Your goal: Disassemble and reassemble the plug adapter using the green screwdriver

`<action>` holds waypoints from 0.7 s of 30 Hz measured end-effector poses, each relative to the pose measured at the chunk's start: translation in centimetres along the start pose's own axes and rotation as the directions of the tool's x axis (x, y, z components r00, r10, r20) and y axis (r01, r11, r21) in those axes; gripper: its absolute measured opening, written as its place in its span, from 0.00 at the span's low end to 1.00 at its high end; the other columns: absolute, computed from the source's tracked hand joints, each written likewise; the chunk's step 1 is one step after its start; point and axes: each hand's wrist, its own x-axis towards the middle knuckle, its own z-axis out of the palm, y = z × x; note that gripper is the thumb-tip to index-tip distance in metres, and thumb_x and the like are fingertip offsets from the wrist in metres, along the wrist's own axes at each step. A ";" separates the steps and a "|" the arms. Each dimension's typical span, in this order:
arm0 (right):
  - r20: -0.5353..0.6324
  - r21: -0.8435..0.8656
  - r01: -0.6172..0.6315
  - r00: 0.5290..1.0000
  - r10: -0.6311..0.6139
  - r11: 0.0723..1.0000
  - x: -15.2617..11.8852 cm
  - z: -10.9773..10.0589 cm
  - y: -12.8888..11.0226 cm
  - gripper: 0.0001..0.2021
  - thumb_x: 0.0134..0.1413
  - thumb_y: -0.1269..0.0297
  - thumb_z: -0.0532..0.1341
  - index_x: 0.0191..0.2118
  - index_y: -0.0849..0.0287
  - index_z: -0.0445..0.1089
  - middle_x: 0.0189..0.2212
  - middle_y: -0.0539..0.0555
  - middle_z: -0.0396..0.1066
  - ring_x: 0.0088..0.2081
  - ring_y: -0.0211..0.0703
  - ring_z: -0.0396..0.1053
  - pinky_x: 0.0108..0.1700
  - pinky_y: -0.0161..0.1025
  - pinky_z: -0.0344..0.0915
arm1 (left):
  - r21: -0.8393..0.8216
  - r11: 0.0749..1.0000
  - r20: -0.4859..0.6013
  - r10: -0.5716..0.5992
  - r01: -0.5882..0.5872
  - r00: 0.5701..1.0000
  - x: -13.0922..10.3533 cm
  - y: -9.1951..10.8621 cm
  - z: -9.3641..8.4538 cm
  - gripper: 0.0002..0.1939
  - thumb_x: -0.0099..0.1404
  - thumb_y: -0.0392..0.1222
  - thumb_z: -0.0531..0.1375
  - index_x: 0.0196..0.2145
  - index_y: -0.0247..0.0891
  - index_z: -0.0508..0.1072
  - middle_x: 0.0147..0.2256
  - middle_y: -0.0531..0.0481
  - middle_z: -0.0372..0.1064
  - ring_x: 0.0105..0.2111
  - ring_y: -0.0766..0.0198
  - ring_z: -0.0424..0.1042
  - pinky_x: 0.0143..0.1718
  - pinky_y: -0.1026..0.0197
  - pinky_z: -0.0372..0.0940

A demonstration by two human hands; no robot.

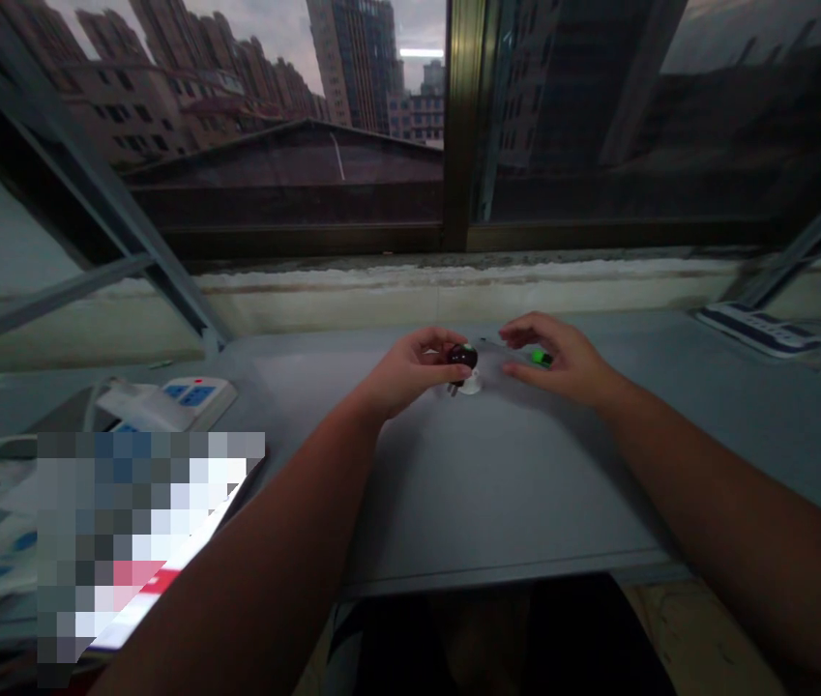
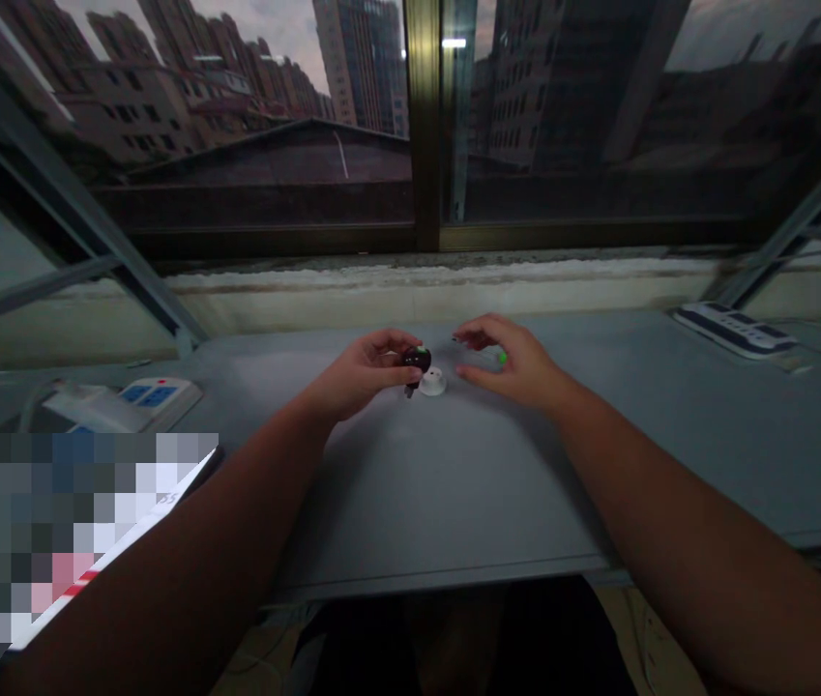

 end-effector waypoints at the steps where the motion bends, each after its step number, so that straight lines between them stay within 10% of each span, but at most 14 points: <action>1: 0.045 0.061 -0.003 0.999 0.000 0.998 0.0 0.5 -0.4 0.25 0.53 0.56 0.73 0.55 0.51 0.71 0.50 0.57 0.75 0.48 0.51 0.75 0.53 0.50 0.74 | 0.014 1.000 0.021 0.012 -0.012 1.000 0.0 0.0 0.1 0.26 0.48 0.34 0.77 0.44 0.33 0.76 0.38 0.46 0.78 0.39 0.63 0.77 0.46 0.56 0.70; 21: 0.207 0.611 -0.342 0.939 0.273 0.714 -0.2 2.5 -1.2 0.20 0.44 0.60 0.79 0.41 0.53 0.72 0.40 0.53 0.81 0.42 0.46 0.81 0.49 0.46 0.77 | 0.202 0.975 0.038 0.087 -0.093 0.995 -0.5 0.1 1.7 0.26 0.50 0.41 0.77 0.47 0.33 0.79 0.41 0.41 0.80 0.41 0.58 0.79 0.48 0.54 0.72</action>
